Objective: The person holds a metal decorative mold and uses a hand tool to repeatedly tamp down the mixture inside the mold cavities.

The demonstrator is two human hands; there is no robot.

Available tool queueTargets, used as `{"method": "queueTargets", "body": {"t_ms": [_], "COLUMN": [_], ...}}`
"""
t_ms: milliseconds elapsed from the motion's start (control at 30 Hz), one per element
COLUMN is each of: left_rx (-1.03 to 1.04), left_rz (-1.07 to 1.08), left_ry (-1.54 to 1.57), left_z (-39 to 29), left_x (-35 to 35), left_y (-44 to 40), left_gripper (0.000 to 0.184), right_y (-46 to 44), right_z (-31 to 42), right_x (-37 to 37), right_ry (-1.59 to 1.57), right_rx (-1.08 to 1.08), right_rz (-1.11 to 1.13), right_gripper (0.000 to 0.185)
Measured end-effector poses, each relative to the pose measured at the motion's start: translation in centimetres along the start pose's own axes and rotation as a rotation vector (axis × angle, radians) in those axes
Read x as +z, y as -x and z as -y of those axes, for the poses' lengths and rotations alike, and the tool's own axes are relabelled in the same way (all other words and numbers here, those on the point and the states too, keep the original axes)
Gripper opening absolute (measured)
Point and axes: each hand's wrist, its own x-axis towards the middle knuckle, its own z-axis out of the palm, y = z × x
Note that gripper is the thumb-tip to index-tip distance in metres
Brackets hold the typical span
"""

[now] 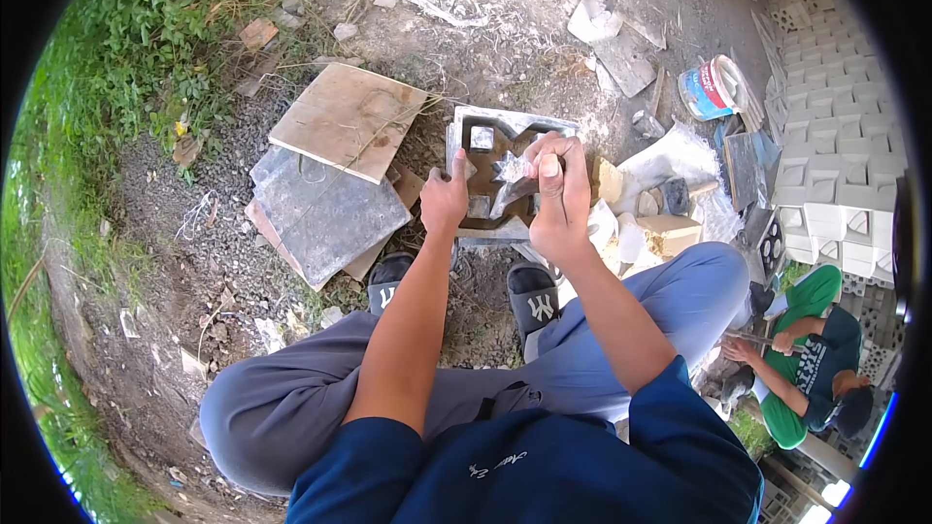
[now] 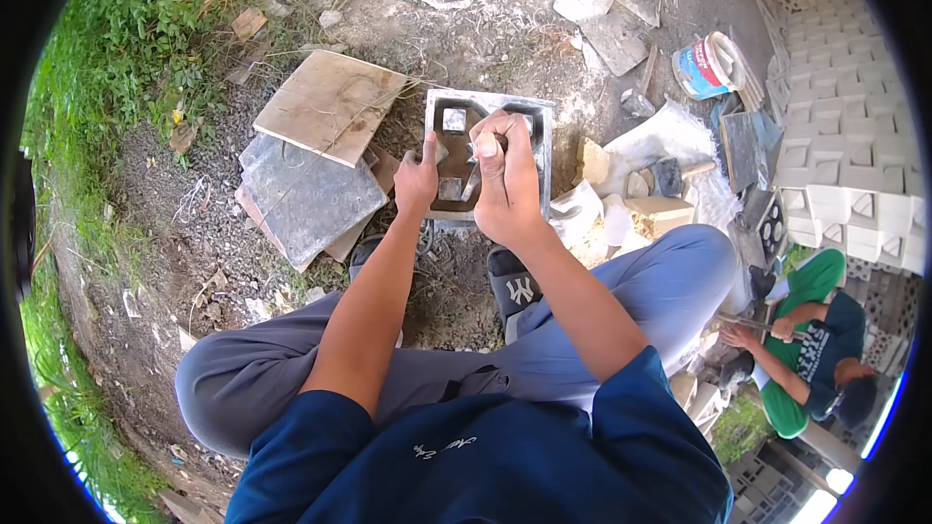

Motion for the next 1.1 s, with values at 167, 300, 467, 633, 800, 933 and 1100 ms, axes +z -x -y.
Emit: {"method": "queueTargets", "body": {"t_ms": [167, 300, 467, 633, 800, 933, 1100], "left_rx": [-0.013, -0.018, -0.027, -0.026, -0.041, -0.05, -0.038], "left_rz": [0.004, 0.022, -0.008, 0.007, 0.009, 0.005, 0.017], "left_ry": [0.014, 0.008, 0.002, 0.005, 0.001, -0.007, 0.004], "left_z": [-0.4, -0.4, -0.3, -0.2, -0.6, -0.4, -0.6], "left_x": [-0.5, -0.5, -0.1, -0.2, -0.4, -0.2, -0.5], "left_y": [0.4, 0.2, 0.1, 0.0, 0.3, 0.2, 0.2], "left_gripper": [0.103, 0.102, 0.102, 0.104, 0.104, 0.103, 0.102], "right_y": [0.4, 0.8, -0.2, 1.4, 1.4, 1.3, 0.8], "right_z": [-0.6, -2.0, -2.5, -2.9, -2.3, -1.7, -2.8], "right_x": [-0.1, -0.4, -0.6, -1.3, -0.5, -0.9, 0.5], "right_ry": [-0.041, -0.104, -0.373, -0.326, -0.248, -0.159, -0.121], "right_rx": [-0.05, -0.181, 0.212, -0.009, -0.049, -0.159, -0.168], "right_rz": [-0.042, 0.013, 0.13, 0.119, 0.103, 0.163, 0.193], "right_gripper": [0.031, 0.031, 0.035, 0.039, 0.036, 0.032, 0.031]}}
